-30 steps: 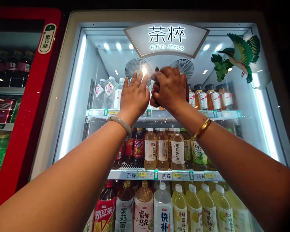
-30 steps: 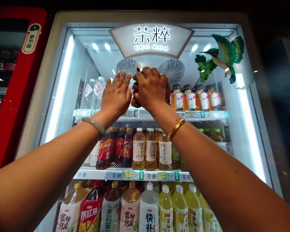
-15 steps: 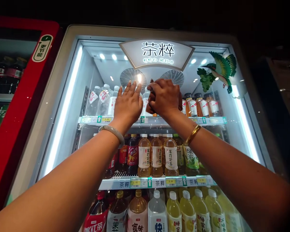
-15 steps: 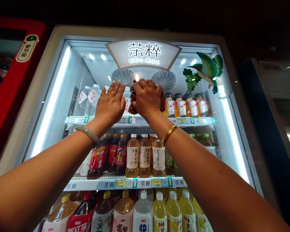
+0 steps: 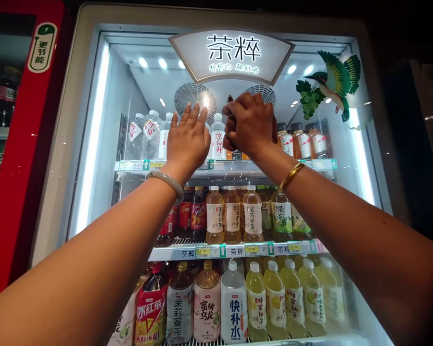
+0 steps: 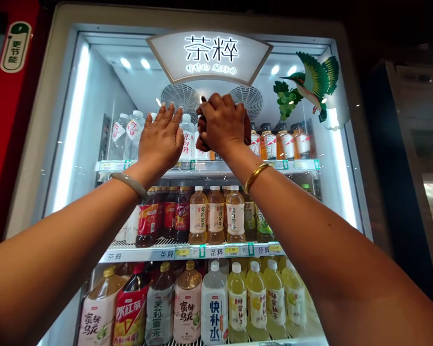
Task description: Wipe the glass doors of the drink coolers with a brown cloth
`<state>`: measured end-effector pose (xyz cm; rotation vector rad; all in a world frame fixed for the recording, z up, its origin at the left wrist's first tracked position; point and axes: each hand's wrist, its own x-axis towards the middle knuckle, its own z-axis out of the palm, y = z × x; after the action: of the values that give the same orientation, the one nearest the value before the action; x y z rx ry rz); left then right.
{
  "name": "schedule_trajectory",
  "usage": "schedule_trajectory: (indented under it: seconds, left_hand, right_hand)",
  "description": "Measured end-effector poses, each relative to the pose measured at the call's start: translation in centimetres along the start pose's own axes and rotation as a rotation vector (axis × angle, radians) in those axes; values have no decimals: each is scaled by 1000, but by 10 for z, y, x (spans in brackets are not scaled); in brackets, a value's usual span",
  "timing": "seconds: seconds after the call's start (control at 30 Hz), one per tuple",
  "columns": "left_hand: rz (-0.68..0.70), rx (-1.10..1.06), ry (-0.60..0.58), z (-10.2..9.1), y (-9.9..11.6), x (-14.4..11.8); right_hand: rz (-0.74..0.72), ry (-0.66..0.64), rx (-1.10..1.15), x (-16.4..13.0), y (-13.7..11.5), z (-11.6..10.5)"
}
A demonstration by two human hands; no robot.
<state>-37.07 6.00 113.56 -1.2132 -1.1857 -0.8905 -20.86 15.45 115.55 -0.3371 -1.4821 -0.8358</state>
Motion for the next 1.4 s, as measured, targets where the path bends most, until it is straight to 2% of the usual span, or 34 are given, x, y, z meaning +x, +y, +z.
schedule_trajectory:
  seconds: [0.07, 0.13, 0.2, 0.3, 0.37, 0.43, 0.53, 0.63, 0.7, 0.77, 0.87, 0.93, 1.03, 1.13, 1.23, 1.33, 1.4]
  left_hand:
    - [2, 6, -7, 0, 0, 0]
    - [-1, 10, -17, 0, 0, 0]
    - [-9, -4, -25, 0, 1, 0]
    - [-13, -28, -34, -1, 2, 0]
    - [-17, -27, -43, -1, 3, 1]
    - [-28, -17, -67, -3, 4, 2]
    - [-56, -15, -113, -6, 10, 2]
    - [-68, -39, -127, -5, 24, 1]
    - [-54, -51, -128, -1, 40, 2]
    - [-38, -60, -141, 6, 60, 7]
    - [-25, -75, -162, 20, 89, 20]
    - [-42, -92, -144, 30, 105, 28]
    - [-65, -123, -92, 43, 120, 32]
    - [3, -134, -75, 52, 127, 25]
    - [46, -167, -79, 56, 129, 18]
    - [17, -161, -108, 55, 130, 17]
    - [4, -158, -126, 53, 131, 17]
  right_hand:
    - [-81, -35, 16, -12, -2, -4]
    - [-172, -82, 23, -26, 12, -12]
    - [-202, -109, 13, -33, 32, -19]
    - [-96, -91, -27, -24, 45, -22]
    - [12, -62, -56, -13, 33, -18]
    - [48, -48, -64, -10, 14, -14]
    - [-116, -99, -6, -28, 7, -16]
    - [-252, -158, 49, -50, 41, -25]
    - [-201, -159, 44, -50, 71, -30]
    - [-99, -134, 17, -39, 89, -32]
    - [28, -72, -56, -18, 84, -30]
    - [72, -32, -92, -18, 73, -27]
    - [-1, -30, -63, -41, 80, -28]
    - [-91, -60, -17, -61, 119, -37]
    - [7, -17, -57, -49, 144, -42]
    - [197, 40, -143, -25, 125, -38]
    - [218, 40, -159, -22, 101, -33]
